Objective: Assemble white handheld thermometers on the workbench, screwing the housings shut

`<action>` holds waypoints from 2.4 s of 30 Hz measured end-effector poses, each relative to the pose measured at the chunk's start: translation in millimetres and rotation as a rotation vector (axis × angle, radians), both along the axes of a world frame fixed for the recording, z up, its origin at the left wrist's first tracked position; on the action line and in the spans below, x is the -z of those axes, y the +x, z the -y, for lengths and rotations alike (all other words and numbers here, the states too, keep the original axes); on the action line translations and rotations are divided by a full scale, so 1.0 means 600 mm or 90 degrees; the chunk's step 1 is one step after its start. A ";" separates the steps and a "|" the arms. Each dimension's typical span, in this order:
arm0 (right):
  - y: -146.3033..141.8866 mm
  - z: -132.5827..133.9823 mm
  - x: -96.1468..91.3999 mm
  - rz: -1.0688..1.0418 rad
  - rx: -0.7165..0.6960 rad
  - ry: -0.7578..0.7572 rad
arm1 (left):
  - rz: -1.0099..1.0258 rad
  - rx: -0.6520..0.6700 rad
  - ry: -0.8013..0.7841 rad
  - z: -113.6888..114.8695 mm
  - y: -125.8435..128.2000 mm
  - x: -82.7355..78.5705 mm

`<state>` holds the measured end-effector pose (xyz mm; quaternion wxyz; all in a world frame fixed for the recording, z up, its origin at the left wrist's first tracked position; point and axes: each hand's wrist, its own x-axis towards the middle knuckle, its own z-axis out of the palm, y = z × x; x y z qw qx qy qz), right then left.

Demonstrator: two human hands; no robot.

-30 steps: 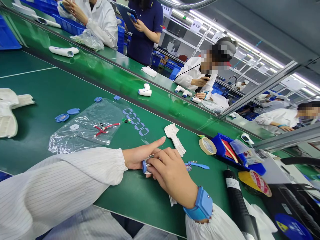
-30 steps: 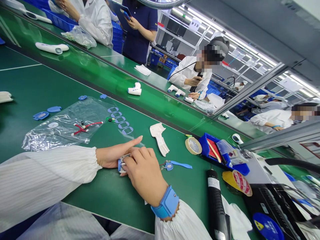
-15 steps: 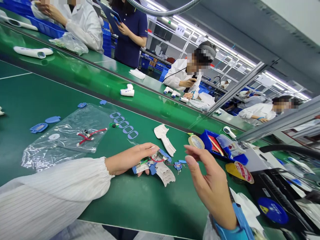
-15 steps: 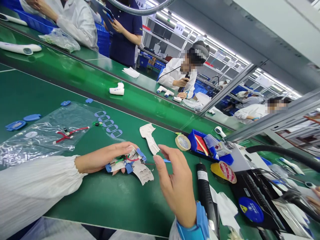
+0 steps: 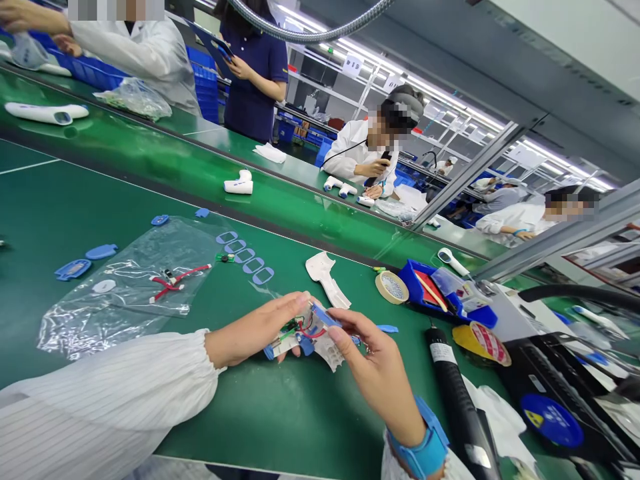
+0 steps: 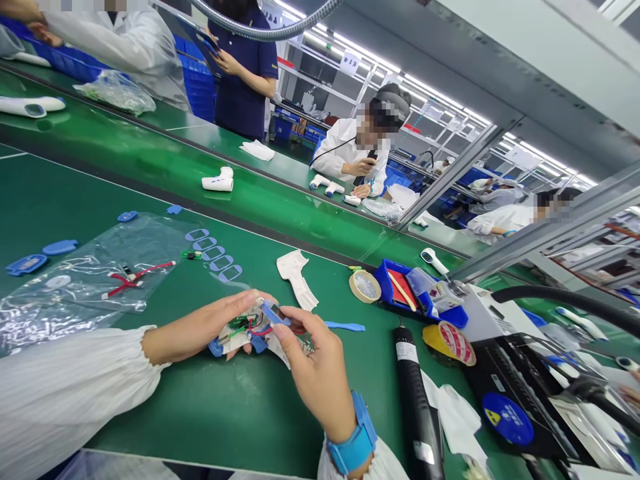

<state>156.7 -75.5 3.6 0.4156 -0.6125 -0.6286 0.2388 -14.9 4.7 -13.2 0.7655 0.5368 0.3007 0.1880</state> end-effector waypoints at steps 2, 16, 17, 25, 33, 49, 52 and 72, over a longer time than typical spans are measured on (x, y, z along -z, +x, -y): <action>-0.001 0.003 0.006 0.037 -0.001 0.051 | 0.013 0.017 0.014 0.000 0.001 0.002; -0.009 0.011 0.032 0.152 -0.029 0.189 | 0.013 0.061 0.135 0.005 0.001 0.006; -0.009 0.011 0.034 0.154 -0.030 0.185 | 0.012 0.062 0.144 0.006 0.001 0.006; -0.015 0.014 0.039 0.210 -0.024 0.216 | -0.026 0.016 0.219 0.011 0.002 0.009; -0.015 0.017 0.039 0.212 0.031 0.197 | -0.013 -0.041 -0.034 0.004 0.011 0.002; -0.024 0.026 0.038 0.252 0.005 0.189 | 0.015 -0.068 -0.053 0.003 0.012 0.005; -0.017 0.027 0.027 0.304 -0.016 0.146 | 0.015 -0.054 -0.031 0.003 0.012 0.011; -0.015 -0.001 0.023 0.045 -0.052 0.023 | -0.046 -0.061 0.272 0.016 0.004 0.004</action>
